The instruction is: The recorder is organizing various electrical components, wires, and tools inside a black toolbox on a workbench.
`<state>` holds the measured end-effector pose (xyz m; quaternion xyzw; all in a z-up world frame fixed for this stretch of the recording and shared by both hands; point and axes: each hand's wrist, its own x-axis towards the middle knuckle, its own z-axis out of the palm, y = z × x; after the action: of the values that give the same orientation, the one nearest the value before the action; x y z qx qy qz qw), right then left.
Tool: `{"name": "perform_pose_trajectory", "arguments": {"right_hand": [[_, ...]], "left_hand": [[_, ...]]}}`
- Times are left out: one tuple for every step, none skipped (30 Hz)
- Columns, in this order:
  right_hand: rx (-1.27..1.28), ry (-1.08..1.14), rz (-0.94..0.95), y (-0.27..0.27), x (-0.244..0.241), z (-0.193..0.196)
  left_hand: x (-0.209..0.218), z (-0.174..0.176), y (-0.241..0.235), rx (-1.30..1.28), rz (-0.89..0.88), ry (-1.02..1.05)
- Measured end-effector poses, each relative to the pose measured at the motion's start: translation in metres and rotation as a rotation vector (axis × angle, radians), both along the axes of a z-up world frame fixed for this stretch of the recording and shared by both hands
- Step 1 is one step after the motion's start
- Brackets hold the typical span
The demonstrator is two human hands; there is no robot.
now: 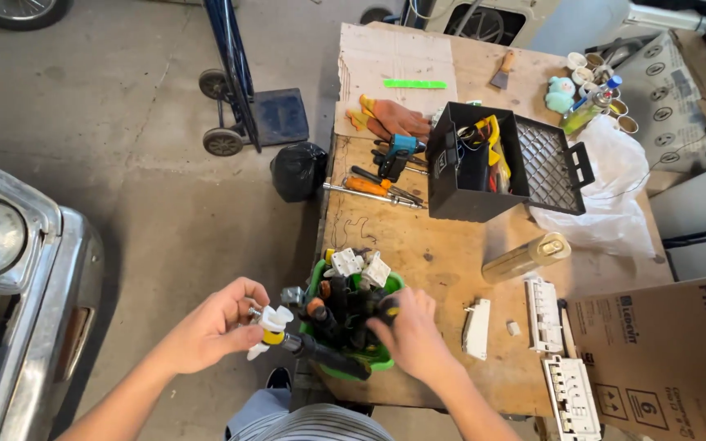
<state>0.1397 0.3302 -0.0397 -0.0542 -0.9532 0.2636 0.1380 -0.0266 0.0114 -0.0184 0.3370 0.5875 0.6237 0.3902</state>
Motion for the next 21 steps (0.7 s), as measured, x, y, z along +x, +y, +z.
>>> {"name": "perform_pose_trajectory", "arguments": {"right_hand": [[-0.001, 0.005, -0.002, 0.000, -0.002, -0.006], [0.075, 0.048, 0.029, 0.000, -0.004, -0.012], [0.154, 0.088, 0.069, 0.002, -0.006, -0.018], [0.157, 0.091, 0.074, 0.002, -0.009, -0.012], [0.230, 0.094, 0.040, -0.001, -0.006, -0.007], [0.302, 0.098, 0.006, -0.003, -0.004, -0.002], [0.301, 0.098, -0.007, -0.003, -0.003, 0.005], [0.266, 0.090, -0.033, -0.004, -0.002, 0.013], [0.240, 0.083, -0.051, -0.002, -0.001, 0.022], [0.247, 0.085, -0.056, -0.002, 0.004, 0.022], [0.181, 0.158, -0.119, -0.002, 0.014, 0.022], [0.115, 0.232, -0.183, -0.002, 0.023, 0.023], [0.122, 0.225, -0.196, -0.002, 0.033, 0.017], [0.012, 0.283, -0.160, -0.001, 0.043, 0.011], [-0.102, 0.338, -0.124, -0.003, 0.054, 0.005], [-0.101, 0.331, -0.138, -0.001, 0.060, -0.001], [-0.149, 0.337, -0.145, -0.001, 0.064, -0.007], [-0.197, 0.344, -0.153, 0.000, 0.069, -0.012], [-0.195, 0.342, -0.161, 0.004, 0.072, -0.021], [-0.248, 0.307, -0.241, 0.007, 0.076, -0.028], [-0.301, 0.275, -0.317, 0.012, 0.078, -0.036]], "left_hand": [[-0.002, -0.002, 0.001, -0.001, -0.002, 0.005], [-0.004, -0.003, 0.003, 0.004, 0.010, -0.041], [-0.004, -0.007, 0.004, 0.013, 0.030, -0.090], [-0.006, -0.004, 0.008, 0.017, 0.035, -0.087], [-0.002, -0.004, 0.008, -0.018, 0.067, -0.110], [0.001, -0.003, 0.009, -0.052, 0.098, -0.134], [0.000, -0.003, 0.010, -0.055, 0.085, -0.131], [-0.002, -0.003, 0.011, -0.082, 0.092, -0.109], [-0.002, -0.005, 0.014, -0.099, 0.106, -0.087], [-0.001, 0.000, 0.014, -0.092, 0.101, -0.085], [0.004, 0.002, 0.014, -0.119, 0.114, -0.041], [0.008, 0.005, 0.015, -0.145, 0.126, 0.003], [0.011, 0.012, 0.016, -0.141, 0.112, -0.002], [0.015, 0.020, 0.017, -0.159, 0.116, 0.086], [0.019, 0.028, 0.016, -0.182, 0.120, 0.173], [0.023, 0.037, 0.021, -0.183, 0.105, 0.166], [0.028, 0.045, 0.024, -0.235, 0.122, 0.256], [0.032, 0.055, 0.027, -0.287, 0.138, 0.346], [0.034, 0.057, 0.035, -0.286, 0.130, 0.345], [0.036, 0.060, 0.042, -0.343, 0.153, 0.387], [0.038, 0.063, 0.050, -0.400, 0.181, 0.432]]}}
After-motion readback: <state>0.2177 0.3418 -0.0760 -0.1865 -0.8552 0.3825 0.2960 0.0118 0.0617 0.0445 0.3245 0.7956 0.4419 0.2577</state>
